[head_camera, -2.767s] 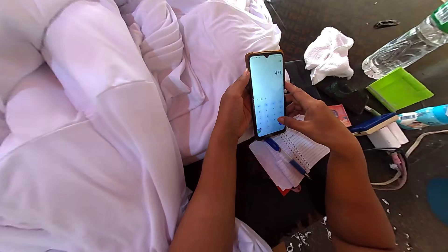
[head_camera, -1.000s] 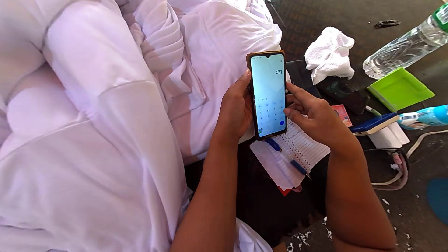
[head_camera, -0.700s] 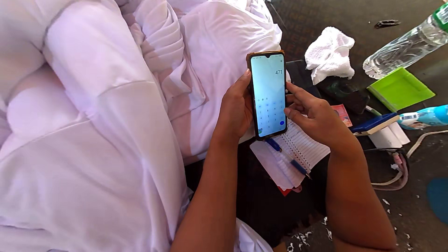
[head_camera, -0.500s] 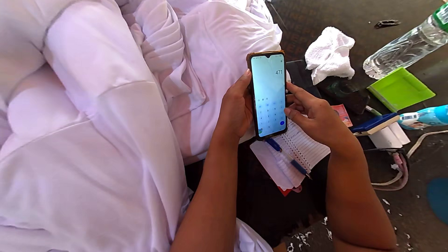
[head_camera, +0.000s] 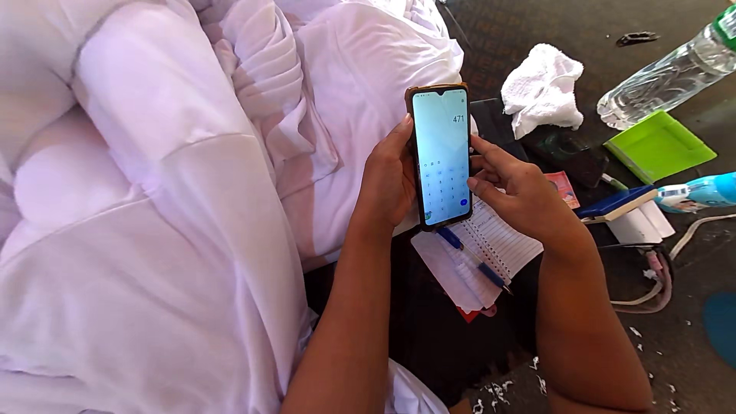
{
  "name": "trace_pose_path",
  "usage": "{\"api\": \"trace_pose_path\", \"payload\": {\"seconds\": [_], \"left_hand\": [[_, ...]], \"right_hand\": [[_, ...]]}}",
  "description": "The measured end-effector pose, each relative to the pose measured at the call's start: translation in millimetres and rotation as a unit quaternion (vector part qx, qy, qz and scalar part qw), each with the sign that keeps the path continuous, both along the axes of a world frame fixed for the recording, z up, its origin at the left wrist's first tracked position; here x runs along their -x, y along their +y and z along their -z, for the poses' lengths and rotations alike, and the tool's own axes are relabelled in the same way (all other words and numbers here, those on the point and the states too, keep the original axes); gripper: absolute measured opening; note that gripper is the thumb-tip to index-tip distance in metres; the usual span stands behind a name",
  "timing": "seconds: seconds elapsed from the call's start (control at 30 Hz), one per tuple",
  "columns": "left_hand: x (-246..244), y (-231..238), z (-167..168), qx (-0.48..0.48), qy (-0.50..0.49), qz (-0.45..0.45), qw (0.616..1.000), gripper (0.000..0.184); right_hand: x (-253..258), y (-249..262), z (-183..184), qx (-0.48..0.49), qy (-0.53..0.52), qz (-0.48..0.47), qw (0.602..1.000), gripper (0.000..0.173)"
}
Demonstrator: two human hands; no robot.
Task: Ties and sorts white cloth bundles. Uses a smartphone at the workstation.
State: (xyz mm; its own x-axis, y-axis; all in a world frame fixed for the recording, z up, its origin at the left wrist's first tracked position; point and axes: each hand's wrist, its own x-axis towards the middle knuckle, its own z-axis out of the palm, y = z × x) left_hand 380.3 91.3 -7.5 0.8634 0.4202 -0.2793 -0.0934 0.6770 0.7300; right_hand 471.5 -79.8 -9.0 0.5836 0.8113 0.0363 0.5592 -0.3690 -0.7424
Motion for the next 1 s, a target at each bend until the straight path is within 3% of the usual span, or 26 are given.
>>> {"api": "trace_pose_path", "payload": {"seconds": [1.0], "left_hand": [[0.1, 0.1, 1.0, -0.013, -0.007, 0.006, 1.0, 0.043]], "right_hand": [[1.5, 0.8, -0.9, 0.011, -0.013, 0.006, 1.0, 0.06]]}}
